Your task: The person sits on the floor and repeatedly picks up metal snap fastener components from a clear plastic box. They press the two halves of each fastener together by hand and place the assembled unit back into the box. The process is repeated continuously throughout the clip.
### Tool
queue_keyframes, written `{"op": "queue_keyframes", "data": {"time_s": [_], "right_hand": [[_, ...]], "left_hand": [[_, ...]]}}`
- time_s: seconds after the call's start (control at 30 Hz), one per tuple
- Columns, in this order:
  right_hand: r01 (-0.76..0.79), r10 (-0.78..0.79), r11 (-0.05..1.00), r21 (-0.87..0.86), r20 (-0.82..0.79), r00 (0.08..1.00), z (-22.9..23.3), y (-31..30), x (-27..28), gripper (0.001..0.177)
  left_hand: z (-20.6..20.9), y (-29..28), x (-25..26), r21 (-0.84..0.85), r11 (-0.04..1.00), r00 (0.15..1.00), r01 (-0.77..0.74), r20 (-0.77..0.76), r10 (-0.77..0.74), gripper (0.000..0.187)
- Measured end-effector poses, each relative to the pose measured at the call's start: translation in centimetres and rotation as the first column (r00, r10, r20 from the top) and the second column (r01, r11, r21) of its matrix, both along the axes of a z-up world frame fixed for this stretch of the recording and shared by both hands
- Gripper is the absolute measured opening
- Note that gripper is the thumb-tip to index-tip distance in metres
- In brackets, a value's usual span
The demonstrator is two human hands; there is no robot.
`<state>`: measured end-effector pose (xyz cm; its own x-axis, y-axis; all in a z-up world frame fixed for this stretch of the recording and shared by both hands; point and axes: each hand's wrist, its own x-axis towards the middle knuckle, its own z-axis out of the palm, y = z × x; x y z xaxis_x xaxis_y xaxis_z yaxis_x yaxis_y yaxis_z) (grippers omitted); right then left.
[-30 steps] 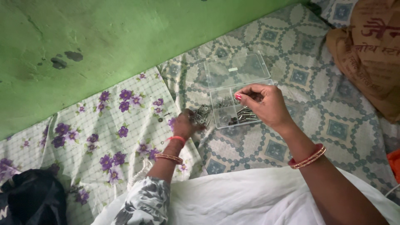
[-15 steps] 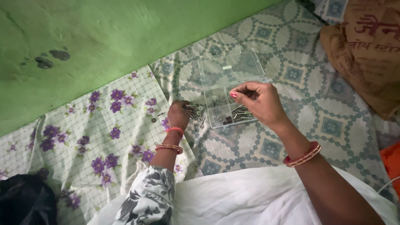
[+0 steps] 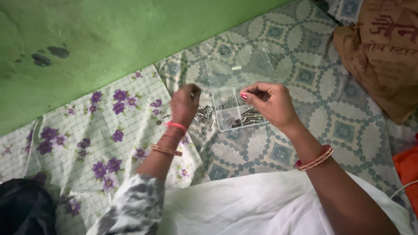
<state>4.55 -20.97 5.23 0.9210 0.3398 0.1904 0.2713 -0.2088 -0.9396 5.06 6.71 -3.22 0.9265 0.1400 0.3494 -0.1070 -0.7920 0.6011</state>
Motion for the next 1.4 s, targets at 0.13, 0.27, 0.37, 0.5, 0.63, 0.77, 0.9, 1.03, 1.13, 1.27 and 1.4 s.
{"op": "queue_keyframes", "data": {"time_s": [0.13, 0.27, 0.37, 0.5, 0.63, 0.77, 0.9, 1.03, 1.13, 1.27, 1.4], "right_hand": [[-0.035, 0.051, 0.981, 0.191, -0.079, 0.996, 0.9, 1.1, -0.8, 0.017], [-0.093, 0.123, 0.963, 0.254, -0.104, 0.987, 1.8, 2.4, -2.0, 0.019], [-0.102, 0.112, 0.973, 0.209, -0.035, 0.993, 1.7, 3.2, -2.5, 0.016], [-0.108, 0.118, 0.971, 0.211, -0.035, 0.992, 1.5, 3.4, -2.7, 0.014], [-0.106, 0.115, 0.970, 0.218, -0.030, 0.993, 1.4, 3.8, -2.9, 0.015], [-0.070, 0.087, 0.964, 0.258, -0.054, 0.995, 1.1, 4.0, -2.7, 0.016], [-0.045, 0.061, 0.971, 0.234, -0.063, 0.996, 0.9, 4.1, -2.5, 0.017], [-0.020, 0.023, 0.979, 0.205, -0.013, 1.000, 1.0, 3.9, -2.2, 0.014], [-0.089, 0.076, 0.967, 0.239, 0.065, 0.995, 1.1, 3.9, -2.1, 0.015], [-0.080, 0.078, 0.973, 0.217, 0.016, 0.997, 0.9, 4.0, -2.1, 0.015], [-0.058, 0.062, 0.967, 0.247, -0.006, 0.998, 0.6, 4.0, -2.0, 0.010]], "left_hand": [[8.9, -1.4, -2.8, -0.194, 0.942, 0.950, 0.272, 0.210, -0.231, 0.015], [13.1, -3.9, -6.3, -0.244, 0.925, 0.949, 0.292, 0.190, -0.250, 0.024], [13.1, -4.9, -7.9, -0.294, 0.900, 0.939, 0.323, 0.219, -0.266, 0.029], [11.8, -4.6, -7.9, -0.241, 0.905, 0.919, 0.349, 0.277, -0.281, 0.028], [11.3, -4.3, -7.1, -0.217, 0.901, 0.903, 0.375, 0.307, -0.301, 0.024], [10.8, -3.8, -6.6, -0.075, 0.920, 0.863, 0.384, 0.385, -0.328, 0.020], [10.5, -3.8, -6.3, -0.001, 0.909, 0.835, 0.416, 0.396, -0.381, 0.016], [10.4, -3.9, -5.7, -0.028, 0.928, 0.869, 0.371, 0.364, -0.336, 0.012], [10.3, -4.0, -5.8, -0.074, 0.946, 0.910, 0.314, 0.308, -0.278, 0.010], [10.1, -4.2, -5.7, -0.030, 0.957, 0.906, 0.290, 0.332, -0.264, 0.008], [10.0, -4.3, -5.9, 0.038, 0.956, 0.881, 0.292, 0.379, -0.284, 0.008]]}}
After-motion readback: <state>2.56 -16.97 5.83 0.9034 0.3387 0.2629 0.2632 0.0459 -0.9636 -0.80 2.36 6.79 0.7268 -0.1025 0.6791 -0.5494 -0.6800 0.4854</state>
